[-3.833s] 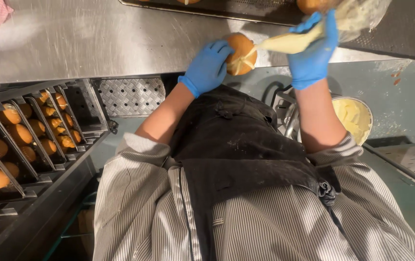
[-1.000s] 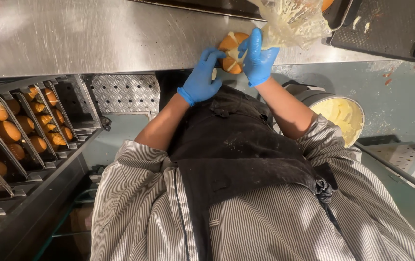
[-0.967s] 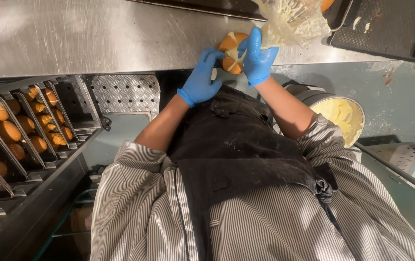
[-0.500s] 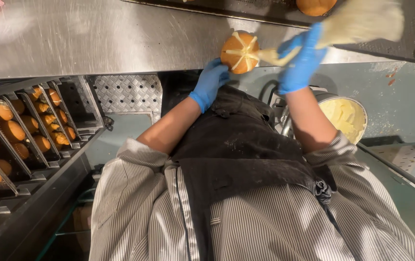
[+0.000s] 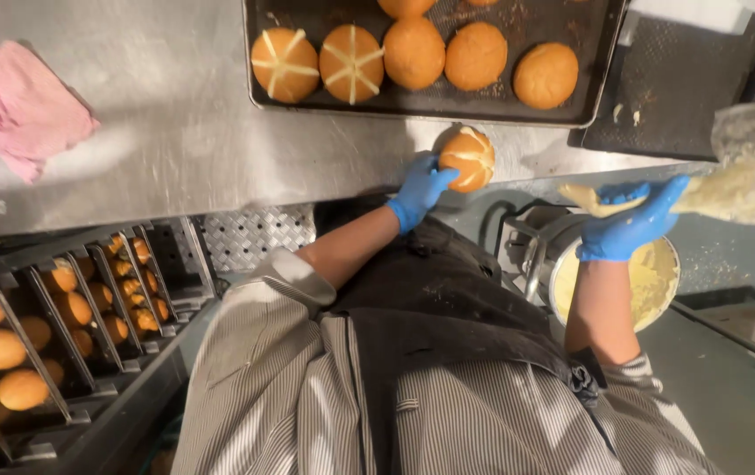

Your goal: Piping a cross pattern onto buns and refilling the piping bag with cream from a mixing bowl.

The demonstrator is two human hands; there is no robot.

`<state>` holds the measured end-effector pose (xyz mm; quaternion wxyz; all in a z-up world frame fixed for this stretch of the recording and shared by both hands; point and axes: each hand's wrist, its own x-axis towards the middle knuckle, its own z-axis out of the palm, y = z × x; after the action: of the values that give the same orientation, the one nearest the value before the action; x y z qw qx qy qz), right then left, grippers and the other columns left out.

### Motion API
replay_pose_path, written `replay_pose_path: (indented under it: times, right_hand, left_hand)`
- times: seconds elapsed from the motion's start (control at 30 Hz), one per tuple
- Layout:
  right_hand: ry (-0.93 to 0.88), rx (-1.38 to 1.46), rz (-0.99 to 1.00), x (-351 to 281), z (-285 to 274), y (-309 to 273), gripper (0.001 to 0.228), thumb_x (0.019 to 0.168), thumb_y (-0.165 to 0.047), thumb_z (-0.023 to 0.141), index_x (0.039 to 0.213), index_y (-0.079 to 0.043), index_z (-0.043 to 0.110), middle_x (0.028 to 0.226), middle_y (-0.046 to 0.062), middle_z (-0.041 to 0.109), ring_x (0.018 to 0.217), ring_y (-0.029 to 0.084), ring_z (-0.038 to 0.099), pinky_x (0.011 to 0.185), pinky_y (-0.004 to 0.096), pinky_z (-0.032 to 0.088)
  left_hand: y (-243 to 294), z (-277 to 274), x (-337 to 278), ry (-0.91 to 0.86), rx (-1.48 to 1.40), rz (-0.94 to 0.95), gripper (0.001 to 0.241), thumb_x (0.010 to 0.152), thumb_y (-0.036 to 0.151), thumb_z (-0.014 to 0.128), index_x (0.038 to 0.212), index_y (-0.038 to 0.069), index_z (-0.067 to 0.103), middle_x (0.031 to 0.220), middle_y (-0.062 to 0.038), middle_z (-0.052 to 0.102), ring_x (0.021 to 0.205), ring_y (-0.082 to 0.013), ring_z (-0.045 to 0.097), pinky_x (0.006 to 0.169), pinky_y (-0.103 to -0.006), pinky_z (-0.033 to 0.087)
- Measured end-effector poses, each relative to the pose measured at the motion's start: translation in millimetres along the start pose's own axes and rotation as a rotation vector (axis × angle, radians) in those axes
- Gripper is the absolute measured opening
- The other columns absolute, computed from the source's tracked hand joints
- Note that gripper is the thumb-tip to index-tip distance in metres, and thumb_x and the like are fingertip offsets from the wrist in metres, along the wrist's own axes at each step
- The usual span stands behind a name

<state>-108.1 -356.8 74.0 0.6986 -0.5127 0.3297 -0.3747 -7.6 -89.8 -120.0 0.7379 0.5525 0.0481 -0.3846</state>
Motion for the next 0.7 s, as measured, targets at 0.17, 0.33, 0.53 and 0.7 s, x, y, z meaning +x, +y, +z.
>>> replay_pose_path:
  times: [0.17,0.33,0.53,0.7]
  right_hand:
    - [0.049,0.116,0.069,-9.9,-21.5,-2.3,0.038,0.113,-0.041,0.066,0.095,-0.011,0.05,0.075,0.003,0.052,0.065,0.017,0.051,0.061,0.035,0.046]
    - [0.149,0.084,0.023,-31.2,-24.6,-8.1,0.034,0.116,-0.04,0.066,0.107,-0.01,0.054,0.082,0.003,0.054,0.065,0.016,0.053,0.063,0.034,0.048]
    - [0.318,0.1,-0.005,-64.6,-5.0,0.9,0.035,0.116,-0.037,0.061,0.126,-0.003,0.058,0.087,0.007,0.057,0.072,0.019,0.058,0.07,0.035,0.053]
    - [0.302,0.096,-0.028,-99.3,10.5,13.9,0.039,0.117,-0.04,0.062,0.106,-0.004,0.05,0.08,0.008,0.056,0.066,0.02,0.057,0.068,0.038,0.055]
  left_hand:
    - [23.9,-12.7,-1.9,-0.103,-0.004,0.155,0.044,0.093,0.014,0.07,0.132,-0.005,0.059,0.12,-0.016,0.069,0.109,-0.0242,0.066,0.095,-0.0393,0.056]
    - [136.4,-65.9,-36.3,-0.25,-0.413,-0.162,0.049,0.09,0.005,0.058,0.138,-0.003,0.051,0.132,-0.016,0.062,0.122,-0.0288,0.064,0.107,-0.0424,0.053]
    - [286.6,-201.0,-7.7,-0.178,-0.566,0.027,0.065,0.085,0.005,0.053,0.149,0.011,0.043,0.146,-0.012,0.054,0.137,-0.033,0.054,0.119,-0.053,0.047]
    - [334.1,-277.4,61.6,-0.234,-0.465,0.008,0.068,0.084,0.009,0.051,0.151,0.011,0.044,0.15,-0.013,0.052,0.141,-0.0356,0.052,0.121,-0.0557,0.045]
